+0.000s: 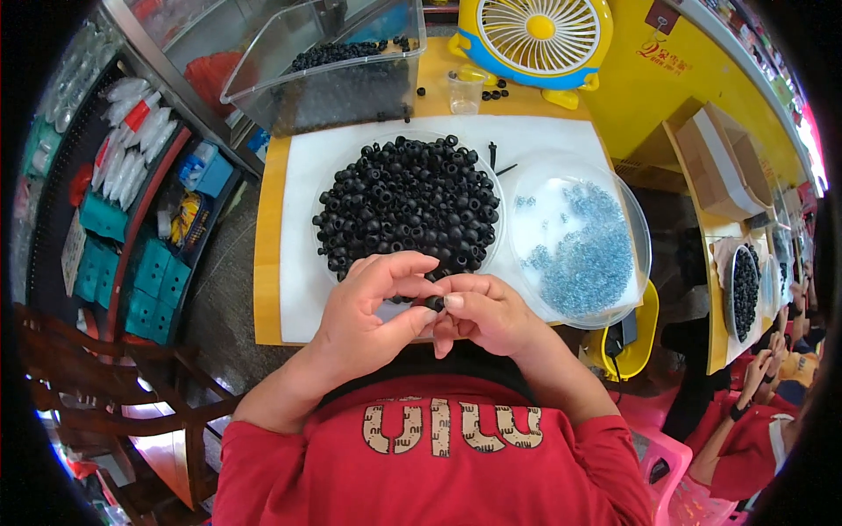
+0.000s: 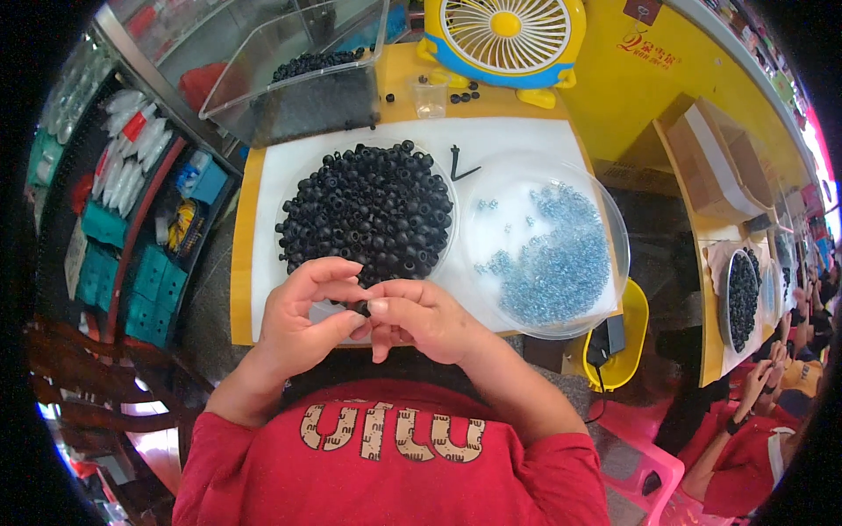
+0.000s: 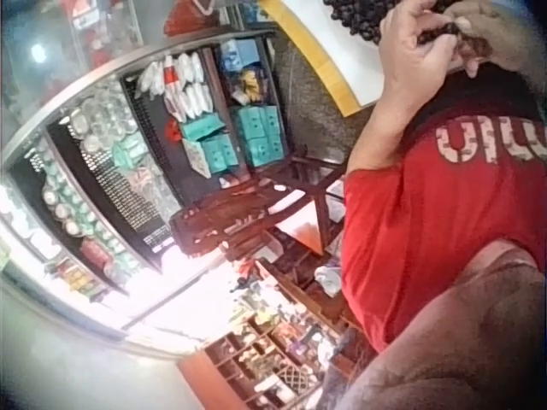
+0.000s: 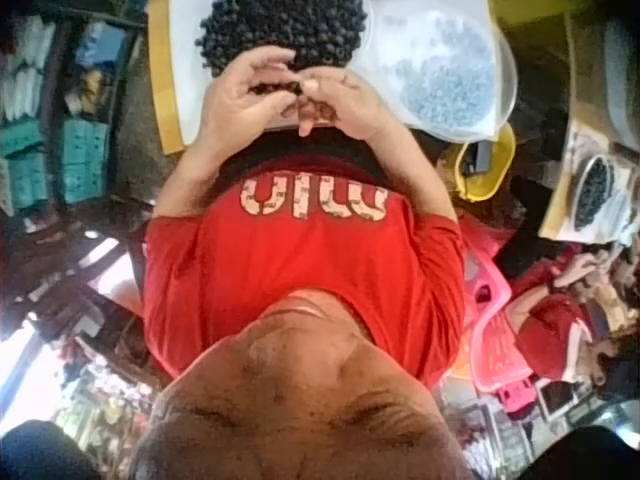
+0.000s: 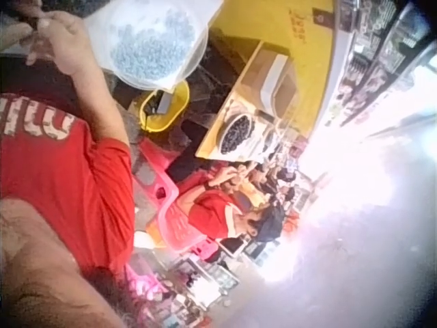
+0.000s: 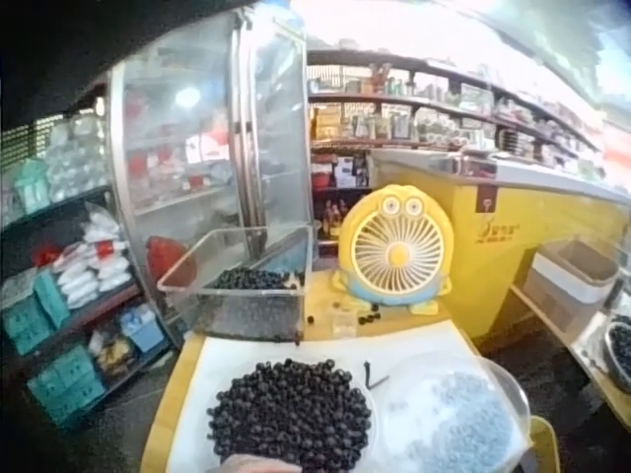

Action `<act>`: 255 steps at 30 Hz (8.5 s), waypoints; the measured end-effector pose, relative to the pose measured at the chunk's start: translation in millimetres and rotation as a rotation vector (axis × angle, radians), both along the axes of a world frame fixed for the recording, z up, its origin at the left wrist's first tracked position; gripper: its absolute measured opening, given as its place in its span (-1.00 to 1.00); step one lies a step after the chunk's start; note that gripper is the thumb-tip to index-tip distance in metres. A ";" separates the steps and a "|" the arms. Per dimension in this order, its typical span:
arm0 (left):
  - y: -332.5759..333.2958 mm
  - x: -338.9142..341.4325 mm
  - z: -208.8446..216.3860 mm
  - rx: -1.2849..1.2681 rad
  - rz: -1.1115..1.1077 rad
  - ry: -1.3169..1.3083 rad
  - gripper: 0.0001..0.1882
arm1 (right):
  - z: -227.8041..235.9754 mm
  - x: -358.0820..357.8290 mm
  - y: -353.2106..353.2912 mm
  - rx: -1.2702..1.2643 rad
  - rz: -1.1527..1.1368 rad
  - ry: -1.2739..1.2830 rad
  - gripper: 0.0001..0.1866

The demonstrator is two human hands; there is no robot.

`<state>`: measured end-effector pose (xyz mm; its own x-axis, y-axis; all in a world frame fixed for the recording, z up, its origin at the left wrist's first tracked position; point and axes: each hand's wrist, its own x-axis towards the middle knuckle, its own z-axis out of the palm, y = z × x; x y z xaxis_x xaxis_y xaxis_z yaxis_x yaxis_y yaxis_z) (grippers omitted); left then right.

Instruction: The person assembles components by picking small pins from a dish and inserting them into black plastic pieces by hand.

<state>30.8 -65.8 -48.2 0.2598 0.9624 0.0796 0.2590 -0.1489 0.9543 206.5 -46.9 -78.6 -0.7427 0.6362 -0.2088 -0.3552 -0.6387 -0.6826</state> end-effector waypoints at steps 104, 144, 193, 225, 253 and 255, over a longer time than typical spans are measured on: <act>53.6 19.4 3.6 -0.557 -0.138 -0.759 -0.70 | 12.9 119.5 45.7 0.274 -0.713 -0.454 -0.79; 43.7 12.8 -6.6 -0.407 0.051 -0.732 -0.76 | 3.0 10.7 26.3 -0.030 -0.406 0.188 -0.89; 45.6 -5.4 -19.0 -0.076 0.110 -0.299 -0.82 | 12.1 -34.4 32.4 0.625 -0.587 -0.609 -0.93; 42.5 -4.8 -10.5 -0.268 0.069 -0.538 -0.83 | 26.1 -21.8 28.2 0.657 -0.513 -0.499 -0.93; 15.5 -63.0 -30.9 -0.573 -0.173 -0.948 -0.93 | 8.4 1.8 58.5 1.009 -0.452 -0.960 -0.91; 16.7 -65.6 -34.1 -0.587 -0.173 -0.905 -0.95 | 12.3 -11.1 66.3 1.184 -0.446 -1.029 -0.91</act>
